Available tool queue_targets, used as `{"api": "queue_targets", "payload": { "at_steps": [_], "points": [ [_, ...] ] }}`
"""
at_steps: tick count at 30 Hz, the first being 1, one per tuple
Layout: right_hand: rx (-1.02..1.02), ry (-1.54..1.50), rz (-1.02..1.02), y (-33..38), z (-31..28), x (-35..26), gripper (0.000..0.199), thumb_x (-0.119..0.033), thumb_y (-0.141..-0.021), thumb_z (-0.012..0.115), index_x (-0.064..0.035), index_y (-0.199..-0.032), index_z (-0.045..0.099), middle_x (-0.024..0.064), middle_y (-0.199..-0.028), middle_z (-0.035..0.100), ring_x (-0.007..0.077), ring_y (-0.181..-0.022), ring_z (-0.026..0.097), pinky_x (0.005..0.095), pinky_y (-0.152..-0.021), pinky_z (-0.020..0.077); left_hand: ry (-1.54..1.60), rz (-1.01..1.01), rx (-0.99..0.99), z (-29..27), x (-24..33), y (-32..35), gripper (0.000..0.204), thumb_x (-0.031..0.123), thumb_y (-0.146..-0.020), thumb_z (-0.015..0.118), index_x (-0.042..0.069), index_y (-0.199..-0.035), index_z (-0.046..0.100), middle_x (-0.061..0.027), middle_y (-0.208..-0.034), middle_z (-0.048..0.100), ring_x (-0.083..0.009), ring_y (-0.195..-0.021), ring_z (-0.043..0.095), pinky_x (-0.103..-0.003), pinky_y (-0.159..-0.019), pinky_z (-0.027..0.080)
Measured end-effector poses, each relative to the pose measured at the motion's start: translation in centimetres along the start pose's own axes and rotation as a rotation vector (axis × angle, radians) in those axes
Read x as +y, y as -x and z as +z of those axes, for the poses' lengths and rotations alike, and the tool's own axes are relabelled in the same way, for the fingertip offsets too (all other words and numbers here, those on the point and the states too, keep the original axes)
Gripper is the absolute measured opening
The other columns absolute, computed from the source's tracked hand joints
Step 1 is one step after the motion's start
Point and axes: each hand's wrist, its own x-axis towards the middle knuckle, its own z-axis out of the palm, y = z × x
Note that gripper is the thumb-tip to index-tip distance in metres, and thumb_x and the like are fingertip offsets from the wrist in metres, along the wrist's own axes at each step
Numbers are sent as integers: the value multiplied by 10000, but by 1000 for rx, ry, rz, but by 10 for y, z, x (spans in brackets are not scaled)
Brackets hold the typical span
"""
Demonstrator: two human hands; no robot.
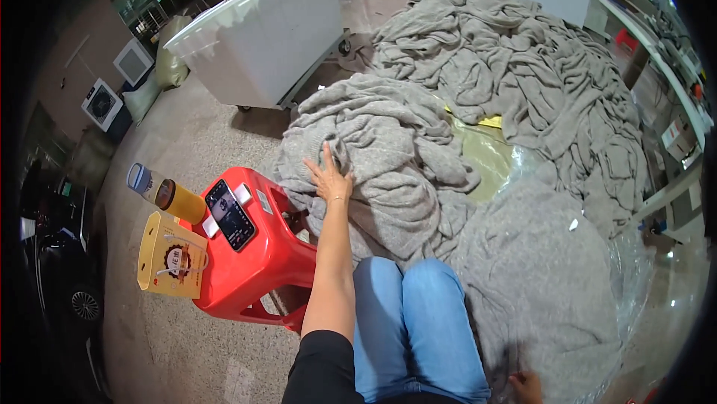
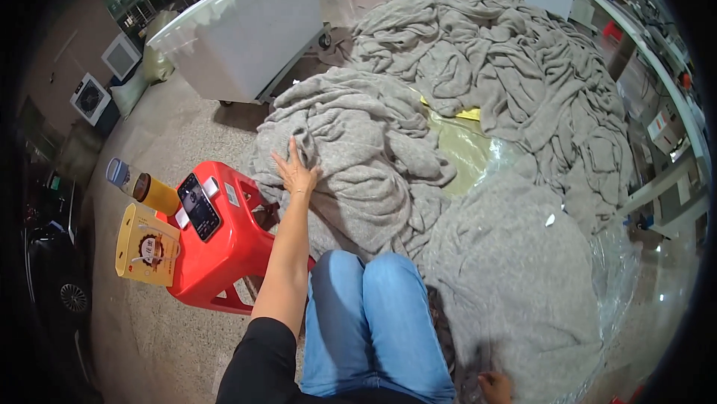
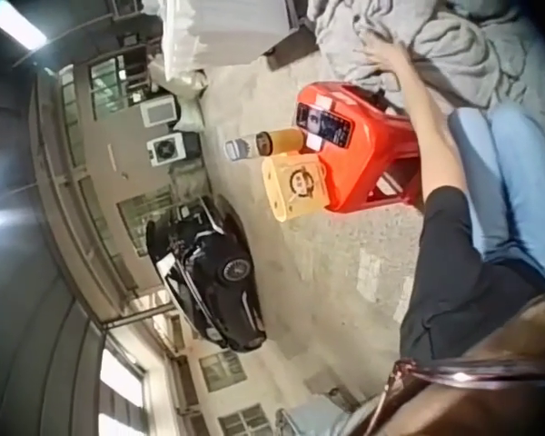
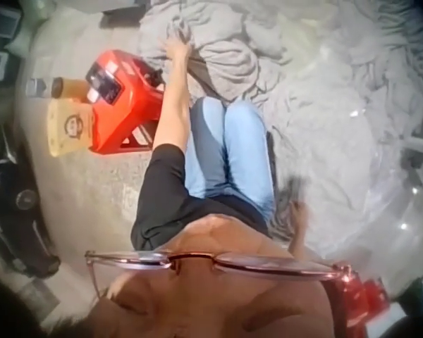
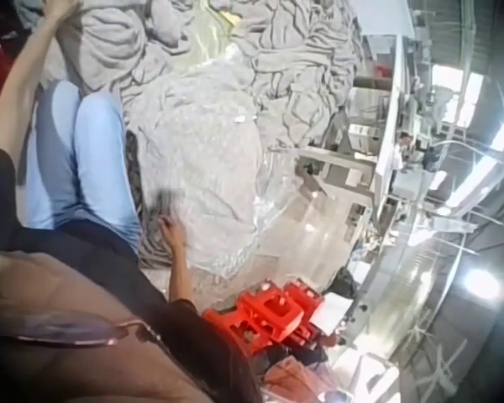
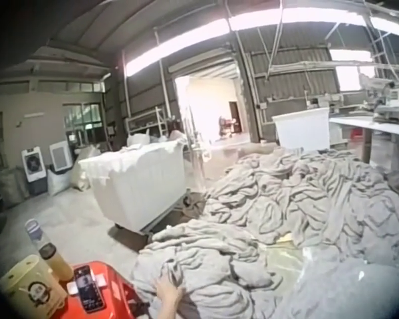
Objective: Inspecting and sorting large pieces of grey fabric on a factory floor.
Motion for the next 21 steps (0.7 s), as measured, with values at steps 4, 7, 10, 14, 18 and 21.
{"api": "queue_targets", "payload": {
  "at_steps": [4, 7, 10, 14, 18, 21],
  "points": [
    [-151, 262, -160, -6, -11, -89, 286, -258, -854, 529, -76, -1062, 604, 167, -894, 638, 335, -819, 588, 401, -731, 461, 56, 57, -82, 28, -77, -40, 373, 108, -672, 679, 72, -1033, 595, -221, -931, 611, -390, -868, 600, -436, -767, 485],
    [-136, 100, -29, -28, -15, -112, 293, -277, -883, 525, -44, -1035, 619, 159, -914, 647, 301, -861, 607, 376, -752, 466, 268, 250, 10, 43, -58, -5, 160, 109, -654, 672, 11, -725, 568, -224, -712, 593, -400, -730, 598, -459, -654, 461],
    [7, -75, -64, -60, -1, -128, 229, -218, -854, 583, -4, -915, 637, 109, -801, 649, 193, -752, 597, 318, -671, 468, 353, 500, -323, 4, -12, 71, 273, 151, -601, 756, -5, -695, 553, -219, -646, 557, -371, -630, 586, -431, -566, 444],
    [171, -288, -275, -99, -2, -195, 180, -147, -851, 608, 29, -825, 635, 38, -718, 645, 100, -633, 577, 254, -599, 462, 568, 597, -608, -52, 8, 160, 375, 208, -618, 809, -16, -680, 516, -138, -577, 474, -233, -505, 456, -352, -502, 395],
    [110, -615, -250, -133, 15, -280, 193, -203, -884, 590, -18, -907, 640, 37, -841, 656, 9, -464, 391, 181, -403, 278, 673, 533, -670, -92, 11, 209, 378, 218, -628, 814, -5, -676, 512, -110, -559, 449, -185, -491, 415, -324, -479, 375],
    [-56, -811, -266, -150, 30, -335, 297, -215, -856, 622, -20, -1077, 582, 50, -899, 649, 2, -452, 398, 170, -371, 282, 713, 556, -588, -99, 5, 235, 363, 201, -633, 817, 1, -681, 518, -89, -556, 444, -149, -488, 400, -305, -465, 367]
  ]
}}
